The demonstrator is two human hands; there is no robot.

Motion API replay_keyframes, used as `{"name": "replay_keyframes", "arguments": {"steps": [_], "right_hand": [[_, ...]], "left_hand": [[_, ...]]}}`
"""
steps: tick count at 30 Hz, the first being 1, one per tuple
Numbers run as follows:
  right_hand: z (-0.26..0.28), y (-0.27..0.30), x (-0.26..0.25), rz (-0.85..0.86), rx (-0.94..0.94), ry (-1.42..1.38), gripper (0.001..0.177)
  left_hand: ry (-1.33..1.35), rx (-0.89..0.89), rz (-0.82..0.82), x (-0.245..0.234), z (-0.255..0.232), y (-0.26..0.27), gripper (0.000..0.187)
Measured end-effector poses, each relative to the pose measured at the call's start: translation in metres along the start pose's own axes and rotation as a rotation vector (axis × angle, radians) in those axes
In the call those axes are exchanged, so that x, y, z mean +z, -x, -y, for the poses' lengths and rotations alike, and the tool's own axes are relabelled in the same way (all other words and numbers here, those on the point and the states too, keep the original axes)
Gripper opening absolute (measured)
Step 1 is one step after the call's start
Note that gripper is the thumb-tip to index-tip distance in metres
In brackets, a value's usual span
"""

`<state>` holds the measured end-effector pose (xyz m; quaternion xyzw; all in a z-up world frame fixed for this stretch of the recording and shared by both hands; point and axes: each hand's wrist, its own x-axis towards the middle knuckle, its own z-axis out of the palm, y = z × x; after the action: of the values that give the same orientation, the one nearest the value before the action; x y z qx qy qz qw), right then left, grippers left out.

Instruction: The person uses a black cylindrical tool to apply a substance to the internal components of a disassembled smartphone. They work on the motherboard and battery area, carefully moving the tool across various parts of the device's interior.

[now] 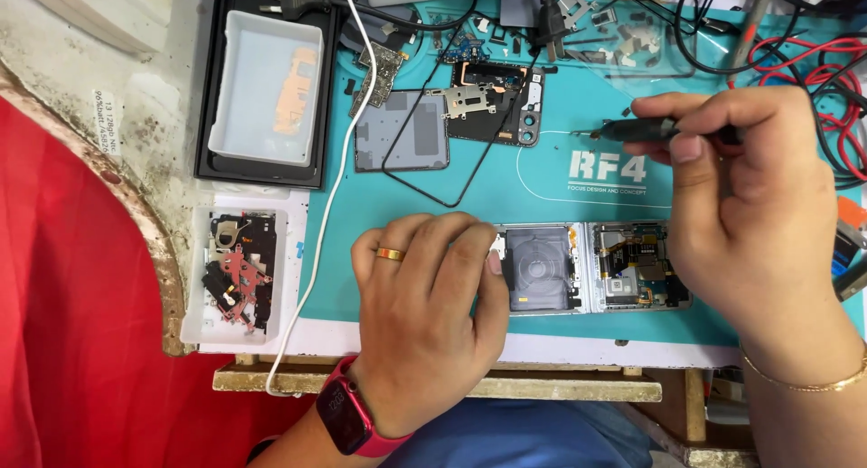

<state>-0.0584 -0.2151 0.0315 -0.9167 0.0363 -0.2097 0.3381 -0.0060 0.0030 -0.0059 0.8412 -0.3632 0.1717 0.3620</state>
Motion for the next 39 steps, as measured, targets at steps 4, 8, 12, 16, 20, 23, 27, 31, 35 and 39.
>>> {"name": "replay_keyframes", "arguments": {"steps": [4,8,12,16,20,23,27,31,35,39], "right_hand": [[0.006,0.009,0.002,-0.035,0.001,-0.236,0.009],[0.02,0.028,0.001,-0.051,0.125,-0.344,0.009],[0.031,0.042,0.0,0.001,0.162,-0.285,0.008],[0.023,0.048,0.004,0.017,0.146,-0.382,0.011],[0.023,0.047,0.005,0.015,0.115,-0.369,0.011],[0.021,0.05,0.005,0.0,0.124,-0.383,0.011],[0.02,0.049,0.007,-0.013,0.118,-0.396,0.011],[0.023,0.047,0.004,0.009,0.133,-0.397,0.012],[0.02,0.048,0.003,0.023,0.107,-0.363,0.011],[0.025,0.043,0.004,0.034,0.115,-0.367,0.012]], "left_hand": [[-0.012,-0.007,0.011,0.0,0.0,0.0,0.009],[-0.001,-0.009,0.013,-0.002,0.001,-0.001,0.01],[0.021,0.02,0.054,-0.004,0.0,-0.003,0.021],[0.043,0.032,0.05,-0.002,0.002,-0.001,0.019],[0.045,0.074,0.079,-0.003,0.003,0.0,0.004],[0.054,0.077,0.081,-0.004,0.004,0.001,0.005],[0.051,0.077,0.082,-0.004,0.004,0.002,0.012],[0.049,0.079,0.08,-0.004,0.004,0.002,0.01],[0.043,0.078,0.072,-0.003,0.004,0.003,0.012],[0.018,0.078,0.075,-0.002,0.004,0.002,0.011]]}}
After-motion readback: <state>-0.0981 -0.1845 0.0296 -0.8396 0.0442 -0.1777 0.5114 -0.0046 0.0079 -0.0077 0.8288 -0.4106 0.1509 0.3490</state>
